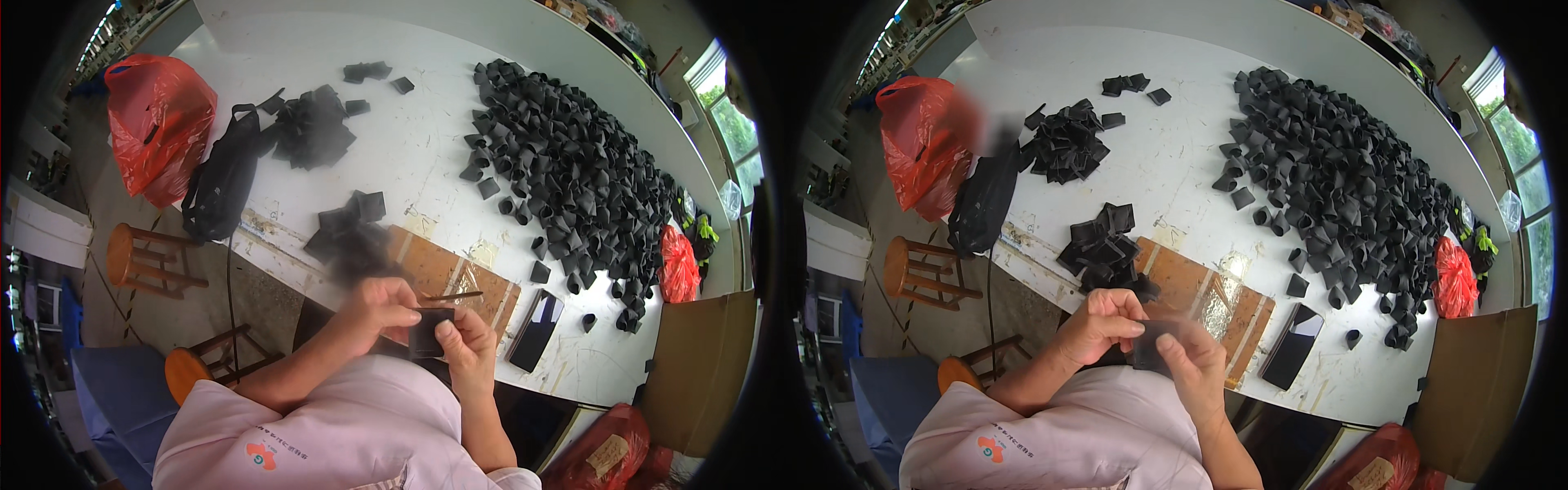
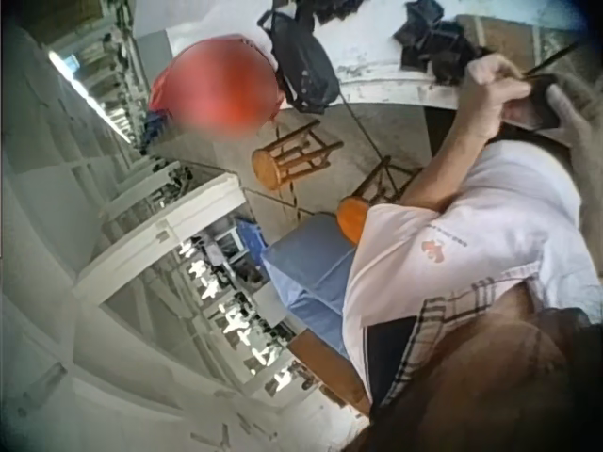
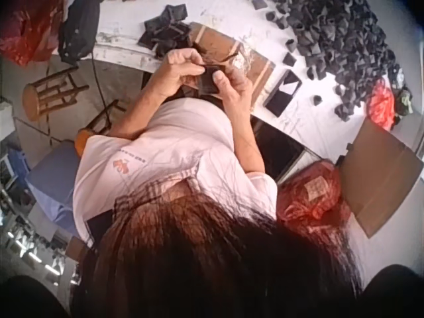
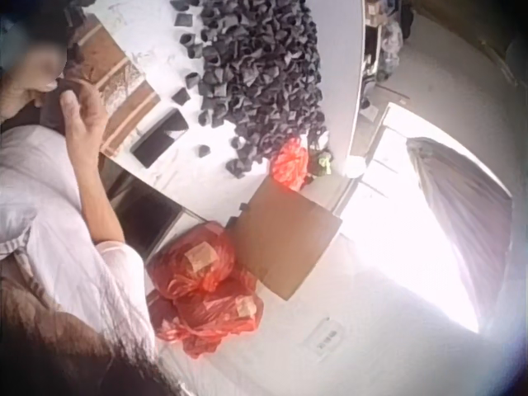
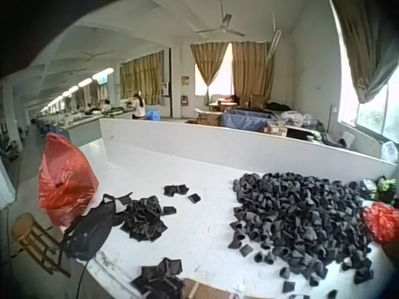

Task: Assembling small foam components with metal rods and plastic sleeves at a factory workbench.

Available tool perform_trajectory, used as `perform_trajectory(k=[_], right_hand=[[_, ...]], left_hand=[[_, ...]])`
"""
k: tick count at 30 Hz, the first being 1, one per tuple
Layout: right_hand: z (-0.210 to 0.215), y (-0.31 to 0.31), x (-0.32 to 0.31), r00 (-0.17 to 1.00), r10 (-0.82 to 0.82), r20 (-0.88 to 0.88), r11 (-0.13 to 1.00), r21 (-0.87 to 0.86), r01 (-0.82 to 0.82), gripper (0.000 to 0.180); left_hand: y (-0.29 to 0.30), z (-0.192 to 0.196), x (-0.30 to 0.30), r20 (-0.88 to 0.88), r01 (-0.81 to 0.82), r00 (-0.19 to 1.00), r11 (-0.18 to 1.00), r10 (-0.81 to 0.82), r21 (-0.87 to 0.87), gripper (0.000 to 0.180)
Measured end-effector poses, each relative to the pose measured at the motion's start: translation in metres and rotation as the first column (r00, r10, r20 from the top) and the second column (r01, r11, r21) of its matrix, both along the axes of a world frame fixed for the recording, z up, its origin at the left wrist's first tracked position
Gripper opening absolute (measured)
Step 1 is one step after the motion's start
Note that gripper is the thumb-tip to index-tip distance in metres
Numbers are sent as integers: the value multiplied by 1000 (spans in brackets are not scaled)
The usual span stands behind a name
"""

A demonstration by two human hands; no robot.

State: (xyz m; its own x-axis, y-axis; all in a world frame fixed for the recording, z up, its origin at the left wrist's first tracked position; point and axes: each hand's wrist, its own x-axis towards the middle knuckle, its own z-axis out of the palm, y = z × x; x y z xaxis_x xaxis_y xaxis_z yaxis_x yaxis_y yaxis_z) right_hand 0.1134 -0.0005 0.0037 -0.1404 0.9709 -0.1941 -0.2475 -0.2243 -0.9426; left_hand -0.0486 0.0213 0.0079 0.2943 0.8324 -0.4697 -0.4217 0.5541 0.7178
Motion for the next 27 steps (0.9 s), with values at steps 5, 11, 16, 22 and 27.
perform_trajectory(k=[5, 11, 16, 22, 27], right_hand=[[4, 4, 14, 907, -81, -413, 957, -286, -44, 14], [6, 4, 18, 910, -177, -376, 925, -380, 23, 17], [-2, 6, 21, 884, -126, -450, 936, -350, -45, 12], [0, 5, 11, 550, -494, 673, 824, 565, 49, 15], [13, -2, 2, 729, -381, 569, 820, 572, -18, 10]], left_hand=[[-12, 3, 15, 225, 51, 973, 999, -50, 3, 18], [-12, 5, 22, 91, 114, 988, 987, -124, 110, 15], [-11, 1, 25, 38, 121, 991, 985, -126, 127, 10], [-14, -8, 28, -342, 71, 939, 950, 40, 306, 7], [-17, 10, 39, -601, 209, 706, 701, 374, 682, 9]])
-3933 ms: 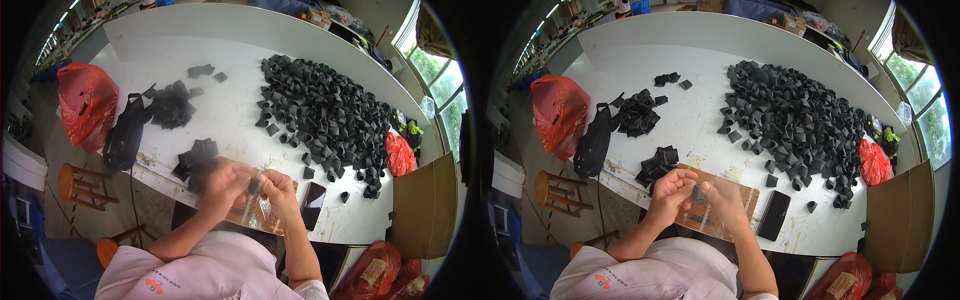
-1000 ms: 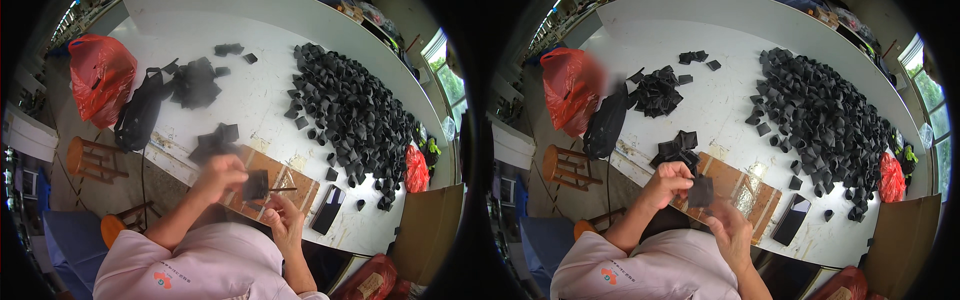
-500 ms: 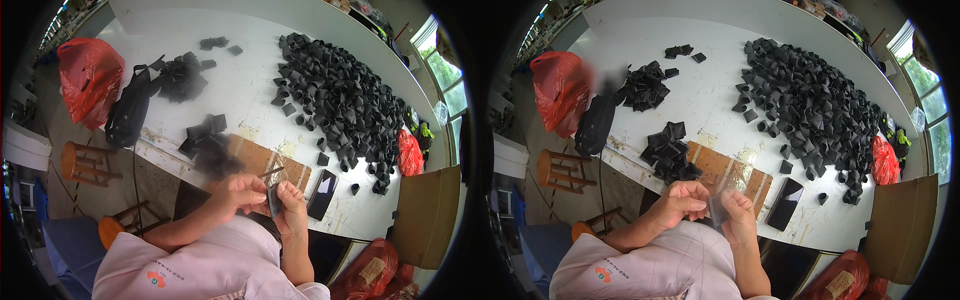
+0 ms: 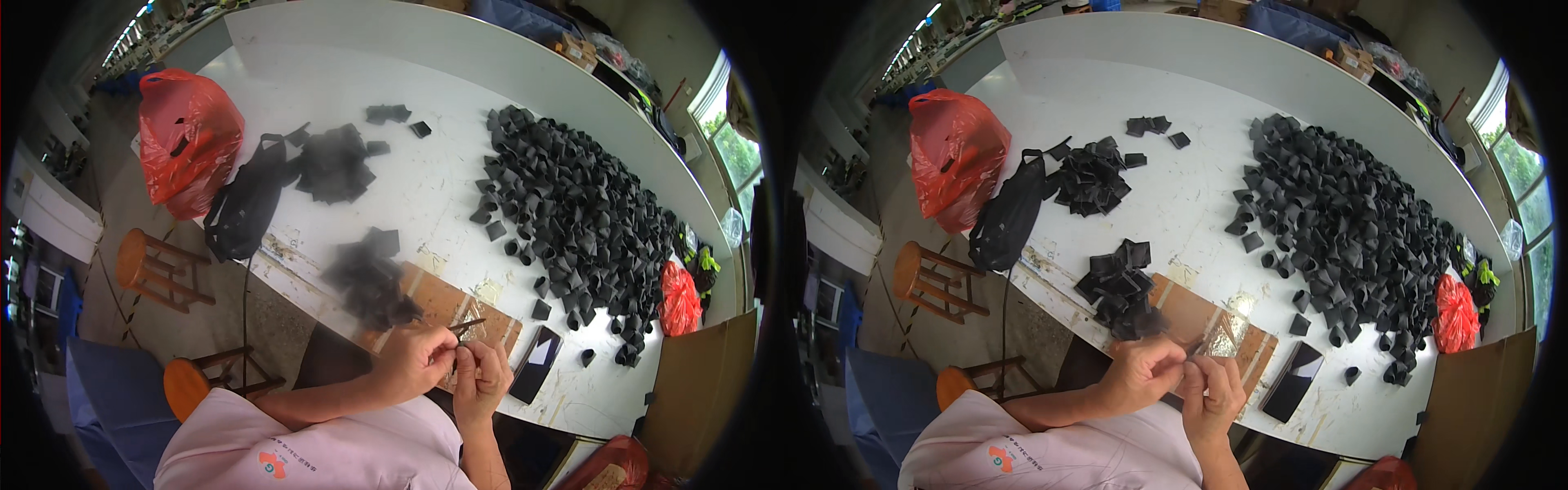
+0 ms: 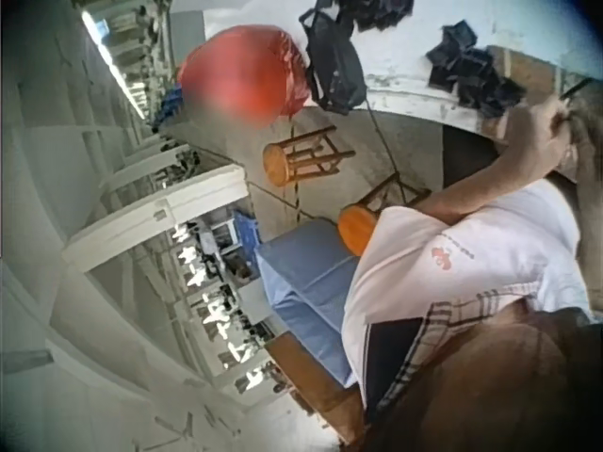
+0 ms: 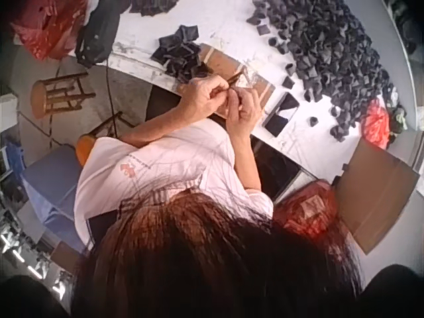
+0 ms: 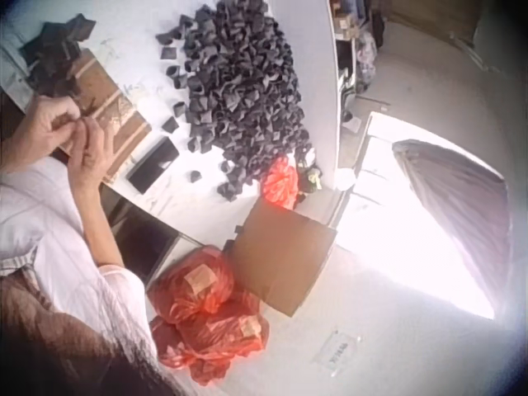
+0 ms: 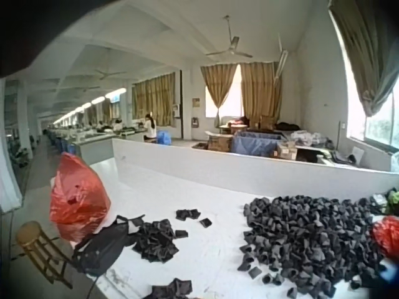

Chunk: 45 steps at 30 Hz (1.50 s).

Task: Assembling small foam components with metal rods and plastic sleeves at a factory workbench.

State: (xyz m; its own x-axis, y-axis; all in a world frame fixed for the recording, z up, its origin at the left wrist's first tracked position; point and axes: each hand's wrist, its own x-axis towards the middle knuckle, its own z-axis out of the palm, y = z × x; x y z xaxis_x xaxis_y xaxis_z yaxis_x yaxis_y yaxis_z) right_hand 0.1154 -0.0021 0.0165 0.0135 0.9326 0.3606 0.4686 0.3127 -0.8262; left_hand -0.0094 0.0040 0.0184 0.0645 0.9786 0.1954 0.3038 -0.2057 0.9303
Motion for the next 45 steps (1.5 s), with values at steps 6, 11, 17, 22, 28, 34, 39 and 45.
perform_trajectory(k=[6, 11, 17, 22, 28, 34, 39, 45], right_hand=[[-24, 12, -9, 948, -133, 289, 968, 242, 62, 11], [-17, 12, 0, 896, -95, -434, 961, -274, -30, 6], [-12, 9, 5, 41, -307, -951, 624, -234, -746, 12], [10, 15, 13, 362, -201, -910, 678, -396, -619, 15], [39, 45, 21, 585, 83, -807, 730, -350, -586, 18], [-1, 46, 23, 593, 40, -804, 704, -398, -588, 22], [11, 44, 18, 963, 84, -256, 954, -257, -152, 28], [18, 28, 13, 993, 71, 99, 982, 166, -87, 36]], left_hand=[[2, -20, 10, 348, -172, 913, 975, 212, -143, 6], [14, -10, -21, 884, 495, 441, 780, 155, -384, 8], [5, -3, -3, 408, 51, 911, 961, 66, -270, 13], [13, -1, -3, 627, 85, 773, 964, 96, -251, 16], [32, 20, -19, 958, 764, -139, 643, 251, -57, 19], [28, 1, -8, 914, 545, 343, 746, 218, -383, 20], [42, 13, -12, -19, -17, 999, 930, 26, 366, 32], [48, 26, -14, 53, 229, 965, 928, -256, 295, 16]])
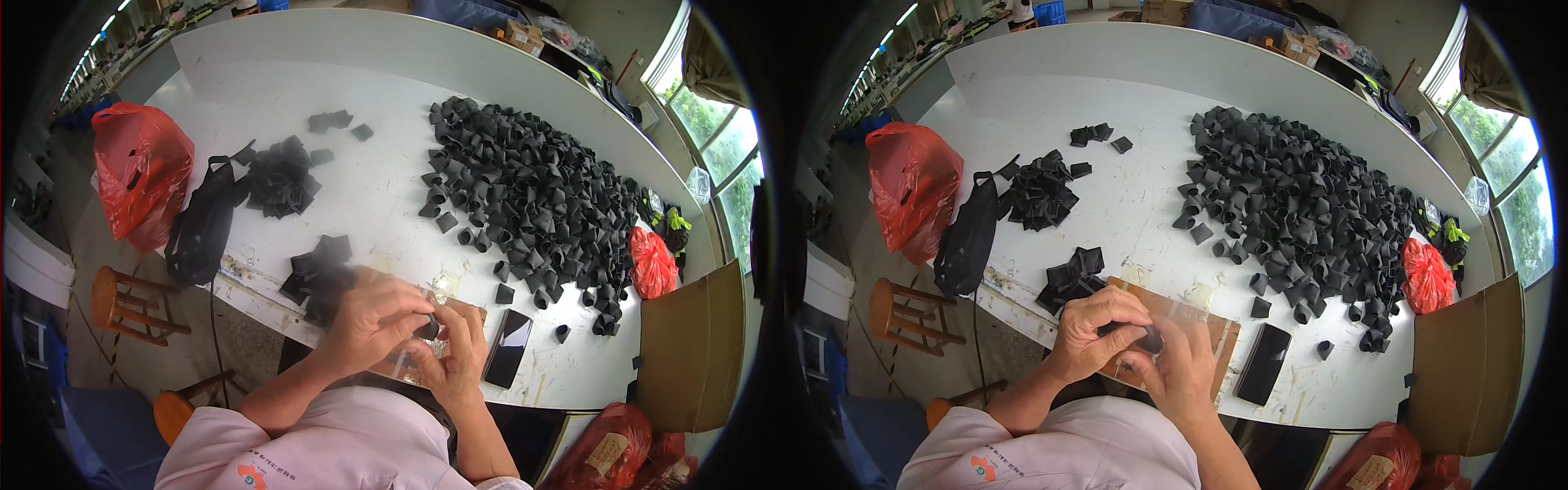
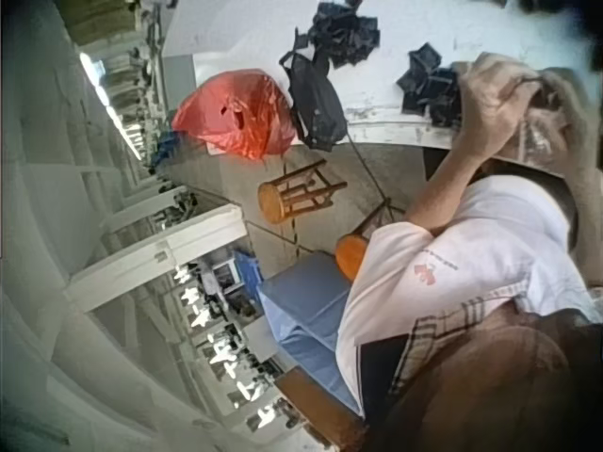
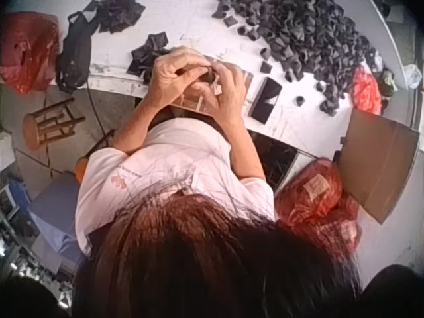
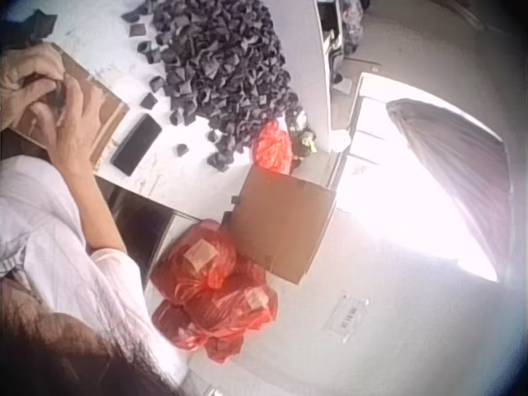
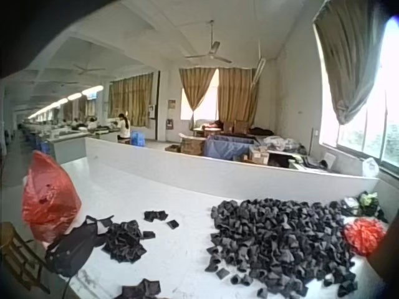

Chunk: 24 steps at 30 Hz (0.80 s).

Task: Assembling small foam components with metal rods and plastic sleeves at a factory workbench.

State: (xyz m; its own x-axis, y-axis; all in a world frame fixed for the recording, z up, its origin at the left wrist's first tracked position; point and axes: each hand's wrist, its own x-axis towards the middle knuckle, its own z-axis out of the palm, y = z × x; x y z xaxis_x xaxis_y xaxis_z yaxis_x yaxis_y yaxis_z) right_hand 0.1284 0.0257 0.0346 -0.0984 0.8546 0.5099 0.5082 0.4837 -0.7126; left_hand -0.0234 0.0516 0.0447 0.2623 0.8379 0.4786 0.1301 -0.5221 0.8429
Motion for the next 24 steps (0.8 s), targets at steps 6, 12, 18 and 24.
perform_trajectory(k=[6, 12, 18, 24], right_hand=[[8, 0, -4, 1000, -9, 2, 1000, -7, 9, 33], [4, 7, -2, 998, -26, 65, 992, 124, 18, 19], [16, 13, -8, 997, 4, 82, 999, 38, -7, 15], [-4, 17, -3, 999, 42, 7, 990, 138, -43, 13]], left_hand=[[-3, -2, 0, 68, -48, 996, 997, 52, -62, 10], [-4, -5, -1, 6, -25, 1000, 998, 26, -50, 11], [-5, -8, 3, 78, -111, 989, 978, 126, -177, 7], [-4, -5, 1, 60, -56, 996, 991, 63, -120, 5]])
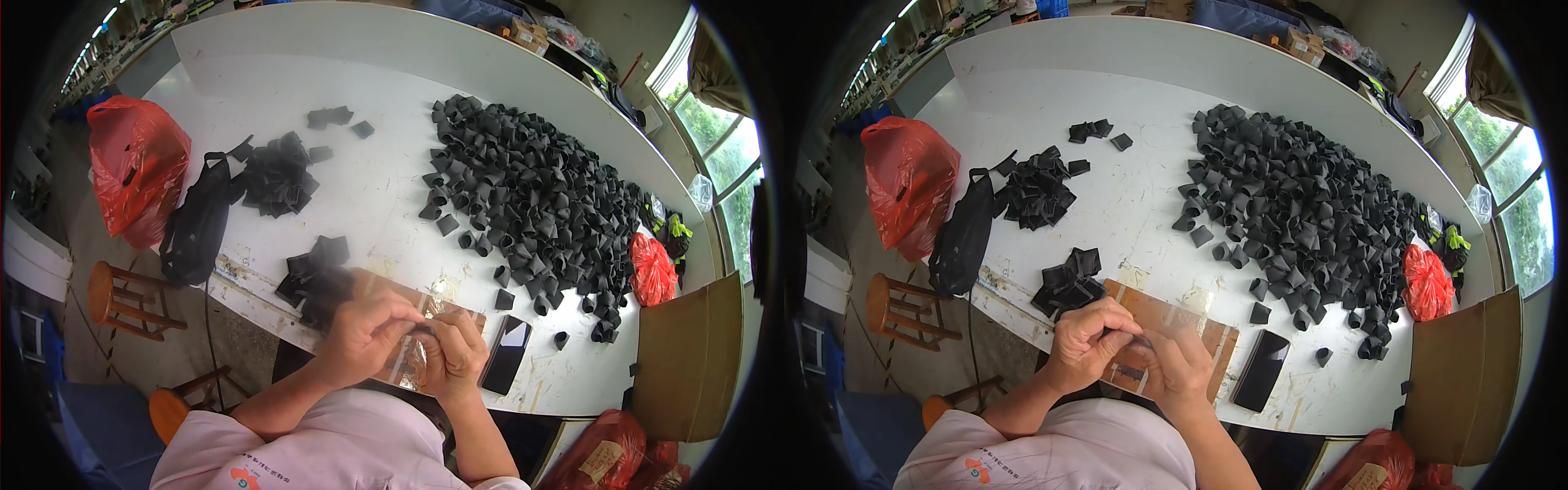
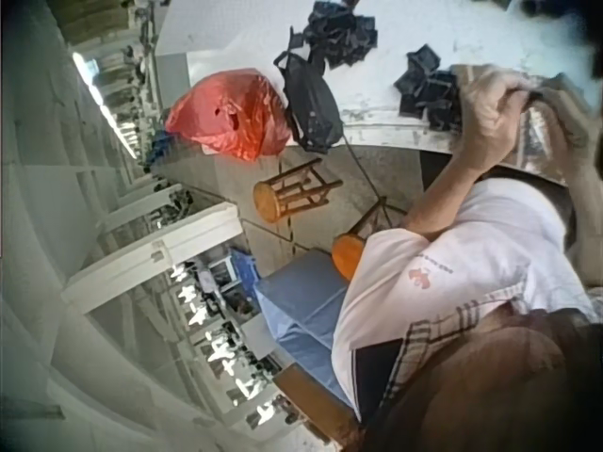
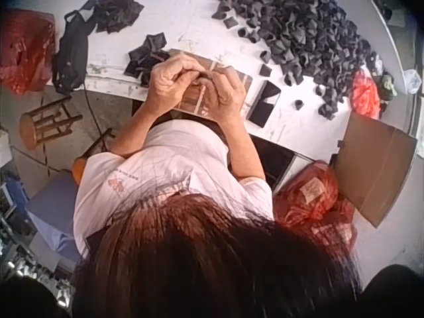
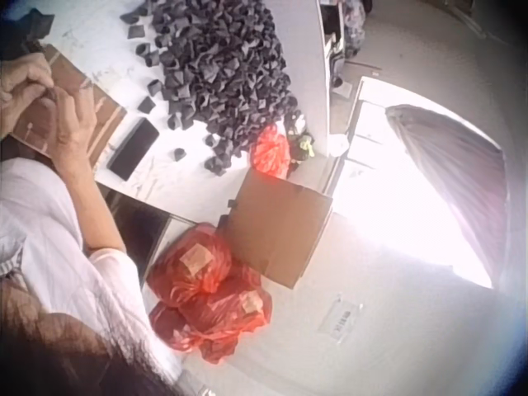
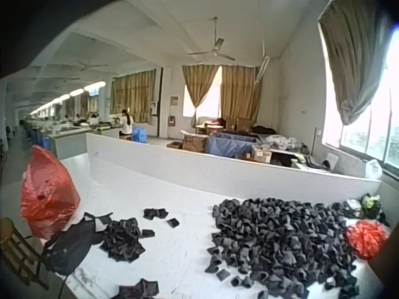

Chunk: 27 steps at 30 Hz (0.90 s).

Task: Assembling small foam components with metal rods and plastic sleeves at a factory workbench.

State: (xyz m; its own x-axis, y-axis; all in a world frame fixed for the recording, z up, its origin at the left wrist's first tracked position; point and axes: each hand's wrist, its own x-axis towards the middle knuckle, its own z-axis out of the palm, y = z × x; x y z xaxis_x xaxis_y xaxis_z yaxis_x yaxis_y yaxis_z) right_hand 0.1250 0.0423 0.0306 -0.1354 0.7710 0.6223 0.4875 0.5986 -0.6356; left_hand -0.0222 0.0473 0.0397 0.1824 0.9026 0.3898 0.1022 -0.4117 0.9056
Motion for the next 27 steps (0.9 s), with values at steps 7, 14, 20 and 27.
perform_trajectory(k=[7, 14, 20, 27], right_hand=[[-11, 0, -2, 998, -4, -65, 999, 46, 7, 10], [10, -9, 3, 999, 18, 29, 981, -192, -12, 19], [25, -10, -1, 999, 15, -50, 980, -197, -24, 20], [2, -7, 3, 999, -28, 33, 1000, -2, 28, 11]], left_hand=[[-2, -1, 5, -15, -20, 1000, 999, 20, 37, 12], [-4, 4, 7, -24, 33, 999, 999, -33, 13, 9], [-2, -15, -1, 845, 403, 533, 868, 37, -292, 10], [-10, -27, 1, 825, 435, 560, 821, 74, -369, 9]])
